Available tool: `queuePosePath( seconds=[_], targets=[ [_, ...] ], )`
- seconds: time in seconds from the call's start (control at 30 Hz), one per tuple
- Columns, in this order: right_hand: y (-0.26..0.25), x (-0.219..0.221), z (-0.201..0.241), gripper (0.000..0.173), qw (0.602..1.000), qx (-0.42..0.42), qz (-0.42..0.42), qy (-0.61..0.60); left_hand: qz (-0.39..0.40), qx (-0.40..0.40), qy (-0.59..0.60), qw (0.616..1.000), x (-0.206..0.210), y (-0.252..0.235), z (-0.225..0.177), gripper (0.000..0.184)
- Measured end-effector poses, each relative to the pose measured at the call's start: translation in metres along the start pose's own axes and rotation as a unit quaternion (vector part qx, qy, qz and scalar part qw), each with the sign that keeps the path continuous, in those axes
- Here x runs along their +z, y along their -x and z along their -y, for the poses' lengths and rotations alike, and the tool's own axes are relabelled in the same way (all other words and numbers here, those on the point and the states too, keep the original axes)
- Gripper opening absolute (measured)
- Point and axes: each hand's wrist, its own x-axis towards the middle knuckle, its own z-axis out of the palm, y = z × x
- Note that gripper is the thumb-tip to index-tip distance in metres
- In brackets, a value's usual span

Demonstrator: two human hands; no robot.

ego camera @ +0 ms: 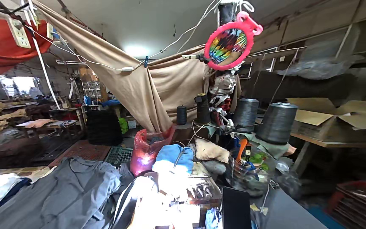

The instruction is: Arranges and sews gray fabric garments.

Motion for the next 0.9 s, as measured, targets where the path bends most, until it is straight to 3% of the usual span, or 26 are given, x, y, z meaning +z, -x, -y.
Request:
queuePosePath(
  seconds=[0.1, 0.17, 0.27, 0.37, 0.47, 0.53, 0.63, 0.77, 0.9],
  targets=[
    [0.008, 0.003, 0.011, 0.018, 0.98, -0.046, -0.057, 0.186, 0.053, -0.05, 0.034, 0.997, -0.018, 0.015, -0.014, 0.042],
    [0.019, 0.003, 0.016, 0.033, 0.938, -0.125, -0.076, 0.314, 0.022, -0.023, -0.024, 0.999, -0.005, 0.03, -0.007, 0.041],
    [0.03, 0.003, 0.012, 0.025, 0.874, -0.267, -0.075, 0.399, -0.087, 0.046, -0.032, 0.995, 0.002, 0.055, -0.005, 0.041],
    [0.036, 0.002, 0.008, 0.018, 0.845, -0.334, -0.036, 0.417, -0.014, 0.014, 0.017, 1.0, -0.028, 0.079, -0.032, 0.039],
    [0.041, -0.002, 0.009, 0.02, 0.862, -0.314, 0.031, 0.397, 0.026, -0.007, 0.066, 0.997, -0.037, 0.094, -0.05, 0.038],
    [0.046, -0.002, 0.017, 0.021, 0.866, -0.284, 0.04, 0.409, 0.073, -0.018, 0.08, 0.994, -0.044, 0.097, -0.061, 0.039],
    [0.057, -0.001, 0.047, 0.027, 0.863, -0.199, 0.037, 0.462, 0.078, -0.008, 0.085, 0.993, -0.047, 0.096, -0.07, 0.036],
    [0.039, -0.021, 0.033, 0.025, 0.822, -0.231, -0.043, 0.519, -0.004, 0.017, 0.079, 0.997, -0.015, 0.092, -0.06, 0.029],
    [0.037, -0.032, 0.035, 0.027, 0.826, -0.247, -0.075, 0.501, -0.07, 0.016, 0.102, 0.992, -0.002, 0.093, -0.054, 0.027]
  ],
)
